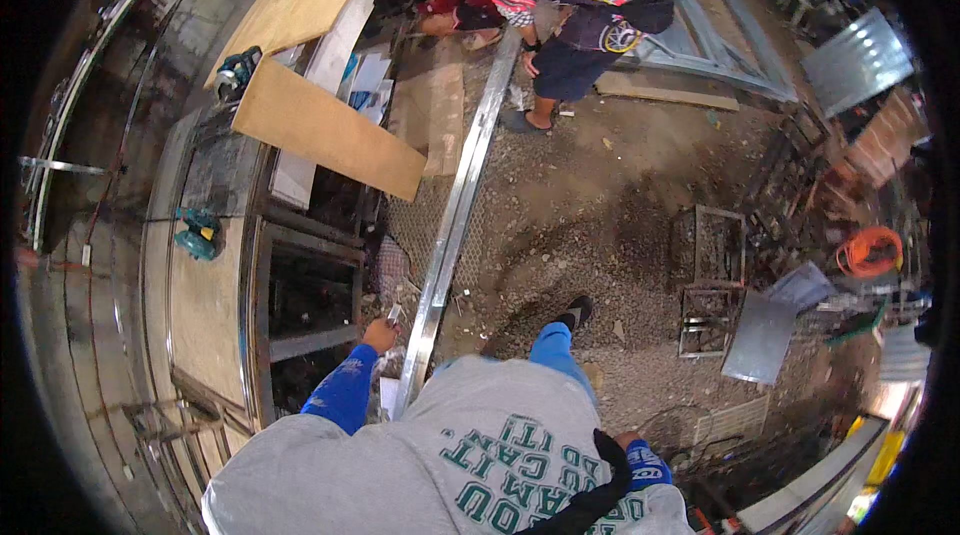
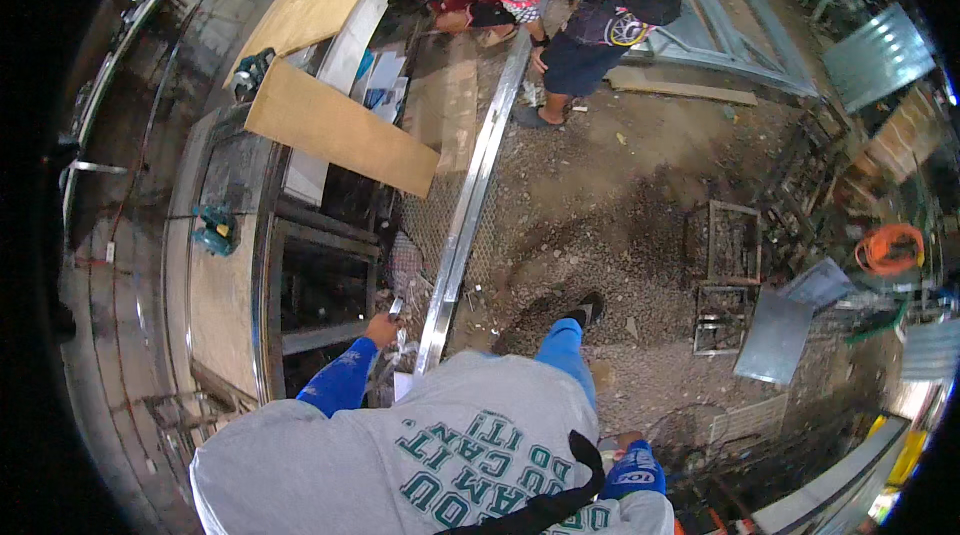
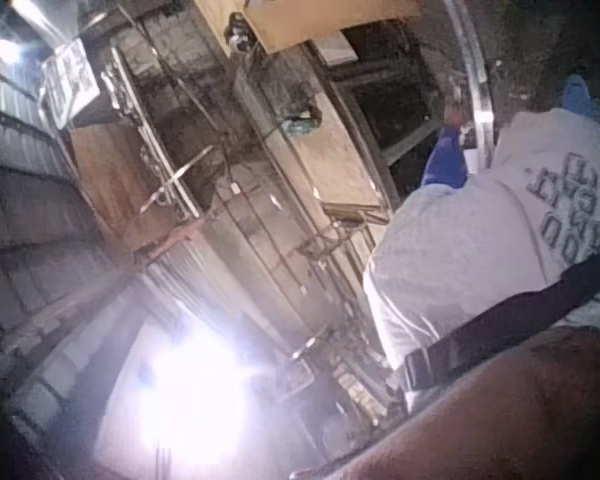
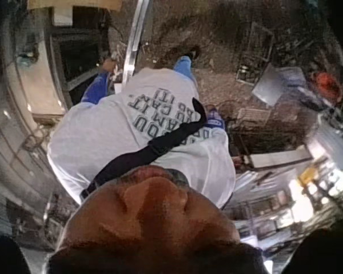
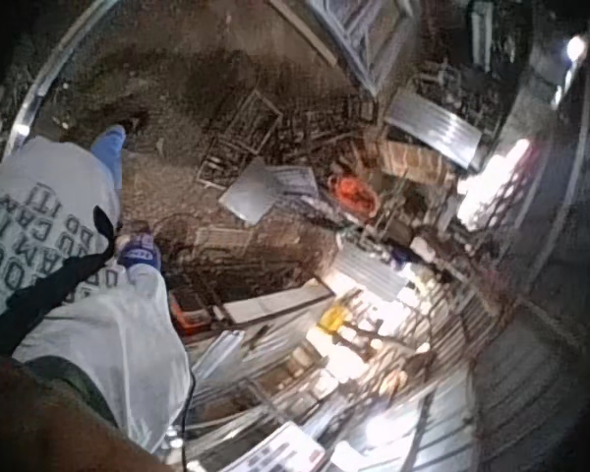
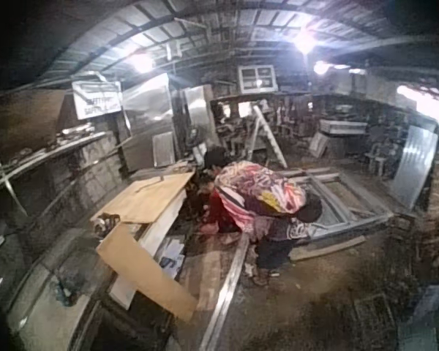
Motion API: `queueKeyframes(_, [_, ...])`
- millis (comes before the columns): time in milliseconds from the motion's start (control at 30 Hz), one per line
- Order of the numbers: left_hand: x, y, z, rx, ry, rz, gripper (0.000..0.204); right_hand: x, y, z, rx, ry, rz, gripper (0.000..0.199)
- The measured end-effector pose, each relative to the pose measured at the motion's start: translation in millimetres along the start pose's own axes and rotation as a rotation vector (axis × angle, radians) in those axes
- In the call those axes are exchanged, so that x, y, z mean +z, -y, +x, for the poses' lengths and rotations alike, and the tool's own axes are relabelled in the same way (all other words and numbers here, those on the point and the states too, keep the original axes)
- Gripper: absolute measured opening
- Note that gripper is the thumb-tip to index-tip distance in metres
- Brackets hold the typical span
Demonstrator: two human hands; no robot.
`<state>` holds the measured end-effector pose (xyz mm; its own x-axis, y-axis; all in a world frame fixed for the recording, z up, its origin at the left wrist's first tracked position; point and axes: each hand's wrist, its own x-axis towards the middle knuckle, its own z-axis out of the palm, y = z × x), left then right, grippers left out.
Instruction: The person measures and marks metal bars using a tape measure and marker, then cuts them with an angle grinder. They smooth the cut edges and fit the pieces into a metal frame structure.
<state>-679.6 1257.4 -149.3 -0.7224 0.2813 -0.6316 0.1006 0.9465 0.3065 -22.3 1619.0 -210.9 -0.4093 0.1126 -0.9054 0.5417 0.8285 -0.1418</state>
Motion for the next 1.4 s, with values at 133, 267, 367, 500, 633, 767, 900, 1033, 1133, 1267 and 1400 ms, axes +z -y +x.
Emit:
queueKeyframes(133, [64.5,-55.0,-2.7,0.102,-0.028,-0.003,0.026,-124.2,-106.4,66.7,0.003,-0.182,-0.092,0.039])
queueKeyframes(267, [98.0,-180.9,20.0,0.115,0.21,0.17,0.035,-339.0,-210.0,95.5,0.238,-0.92,0.837,0.028])
queueKeyframes(367, [124.4,-194.5,57.2,0.254,0.245,-0.126,0.043,-502.8,-218.2,87.4,-0.04,-0.921,1.275,0.029])
queueKeyframes(500, [93.2,-342.2,80.2,0.044,0.492,-0.206,0.047,-626.5,-235.8,85.7,-0.048,-0.994,1.045,0.03])
queueKeyframes(633, [79.4,-369.7,154.5,0.364,0.289,0.176,0.042,-612.9,-261.6,141.4,-0.097,-0.794,0.988,0.032])
queueKeyframes(767, [65.2,-461.8,212.8,0.001,0.393,0.058,0.06,-524.0,-356.5,174.0,-0.041,-0.456,0.144,0.036])
queueKeyframes(900, [44.9,-529.4,272.1,0.135,0.532,0.184,0.061,-558.3,-420.7,143.5,-0.198,-0.087,-0.115,0.03])
queueKeyframes(1033, [19.5,-629.0,327.9,0.199,0.389,0.296,0.055,-627.8,-511.1,143.4,0.026,-0.277,-0.209,0.032])
queueKeyframes(1133, [-2.0,-685.6,361.7,0.124,0.434,0.358,0.047,-699.5,-535.0,171.0,0.452,-0.724,1.513,0.021])
queueKeyframes(1267, [6.5,-712.6,401.7,0.35,0.39,0.422,0.048,-813.9,-584.5,252.6,0.175,-0.805,1.137,0.024])
queueKeyframes(1400, [30.2,-784.5,358.9,-0.101,0.418,0.381,0.067,-943.7,-604.8,312.4,0.12,-0.468,1.064,0.031])
